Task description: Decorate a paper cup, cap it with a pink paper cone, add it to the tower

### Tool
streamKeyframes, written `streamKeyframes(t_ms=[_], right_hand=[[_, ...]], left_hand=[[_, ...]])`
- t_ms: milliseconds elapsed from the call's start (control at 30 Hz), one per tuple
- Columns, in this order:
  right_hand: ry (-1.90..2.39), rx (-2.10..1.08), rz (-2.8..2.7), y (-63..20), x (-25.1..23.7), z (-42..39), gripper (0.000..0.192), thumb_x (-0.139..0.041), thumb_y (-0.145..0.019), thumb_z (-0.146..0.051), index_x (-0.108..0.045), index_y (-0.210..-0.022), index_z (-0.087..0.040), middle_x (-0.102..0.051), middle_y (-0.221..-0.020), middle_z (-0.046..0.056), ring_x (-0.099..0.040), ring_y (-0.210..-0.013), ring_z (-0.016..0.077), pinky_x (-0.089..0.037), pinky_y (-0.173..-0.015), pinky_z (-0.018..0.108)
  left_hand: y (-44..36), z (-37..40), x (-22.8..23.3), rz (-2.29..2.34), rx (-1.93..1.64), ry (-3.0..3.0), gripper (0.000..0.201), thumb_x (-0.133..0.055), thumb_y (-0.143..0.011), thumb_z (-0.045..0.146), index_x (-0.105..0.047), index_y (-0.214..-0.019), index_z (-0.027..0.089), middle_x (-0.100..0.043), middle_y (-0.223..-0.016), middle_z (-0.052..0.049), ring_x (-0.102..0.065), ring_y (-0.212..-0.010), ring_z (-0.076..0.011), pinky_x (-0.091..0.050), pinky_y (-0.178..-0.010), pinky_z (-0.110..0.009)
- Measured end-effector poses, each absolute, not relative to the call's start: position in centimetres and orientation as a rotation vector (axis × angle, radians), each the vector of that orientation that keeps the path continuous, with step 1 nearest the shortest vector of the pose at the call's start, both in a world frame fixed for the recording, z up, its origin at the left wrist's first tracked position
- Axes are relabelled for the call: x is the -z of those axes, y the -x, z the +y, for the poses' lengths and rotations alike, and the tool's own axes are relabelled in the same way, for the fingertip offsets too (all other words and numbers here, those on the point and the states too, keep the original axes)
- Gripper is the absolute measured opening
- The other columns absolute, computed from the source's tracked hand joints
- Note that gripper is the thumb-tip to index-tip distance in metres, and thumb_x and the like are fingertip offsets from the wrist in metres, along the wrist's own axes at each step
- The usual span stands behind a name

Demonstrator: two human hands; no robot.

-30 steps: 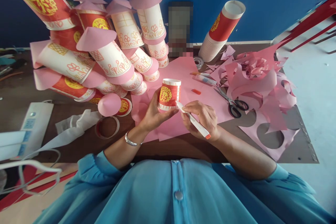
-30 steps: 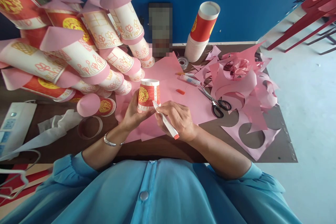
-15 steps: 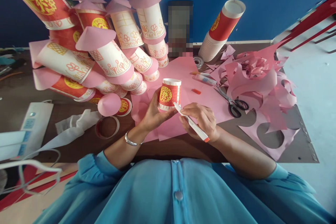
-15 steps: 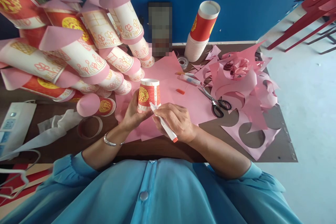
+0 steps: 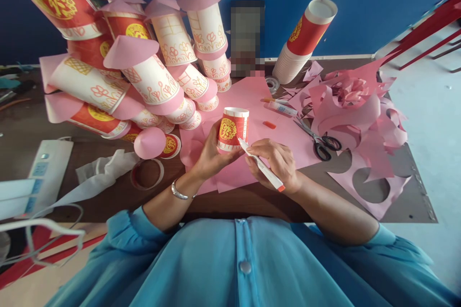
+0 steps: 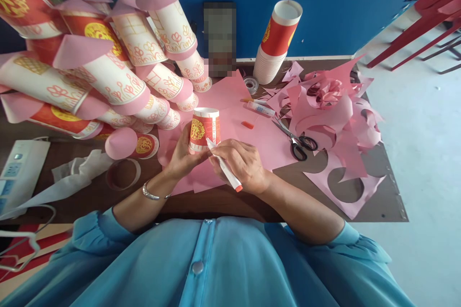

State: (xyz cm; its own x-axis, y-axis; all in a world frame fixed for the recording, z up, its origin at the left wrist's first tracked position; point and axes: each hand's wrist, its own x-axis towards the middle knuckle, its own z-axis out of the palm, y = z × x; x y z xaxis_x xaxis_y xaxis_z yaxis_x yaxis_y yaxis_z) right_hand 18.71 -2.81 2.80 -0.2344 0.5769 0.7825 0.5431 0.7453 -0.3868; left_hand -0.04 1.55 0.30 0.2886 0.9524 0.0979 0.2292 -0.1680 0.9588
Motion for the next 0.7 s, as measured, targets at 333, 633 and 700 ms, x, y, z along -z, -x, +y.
streamKeyframes(t_ms=[333,633,700], right_hand=[[0.882,-0.051,-1.899,-18.71,-2.82,-2.98,0.026,-0.065,-0.093,-0.01,-0.058,-0.116,-0.02,-0.073,-0.084,0.003,-0.075,-0.074,0.0182,-0.061,-0.066,0.028],[0.882,-0.04,-1.908,-18.63,-2.96,-2.92,0.021,-0.063,-0.097,-0.012,-0.058,-0.115,-0.021,-0.073,-0.085,0.003,-0.076,-0.075,0.0175,-0.062,-0.065,0.028],[0.872,-0.044,-1.913,-18.63,-2.97,-2.91,0.022,-0.063,-0.096,-0.011,-0.058,-0.115,-0.02,-0.073,-0.085,0.004,-0.075,-0.076,0.0175,-0.063,-0.066,0.028]], left_hand=[[0.08,1.56,-0.56,1.134,-0.958,-1.657,0.075,-0.081,-0.076,0.068,-0.052,-0.127,0.022,-0.07,-0.124,-0.012,-0.071,-0.11,-0.0294,-0.065,-0.088,-0.04],[0.02,1.55,-0.47,1.115,-0.972,-1.61,0.072,-0.085,-0.074,0.063,-0.053,-0.125,0.025,-0.07,-0.126,-0.011,-0.072,-0.112,-0.0299,-0.065,-0.091,-0.042],[0.01,1.53,-0.47,1.123,-0.965,-1.609,0.073,-0.085,-0.074,0.063,-0.053,-0.126,0.024,-0.07,-0.126,-0.011,-0.071,-0.112,-0.0304,-0.065,-0.091,-0.042]])
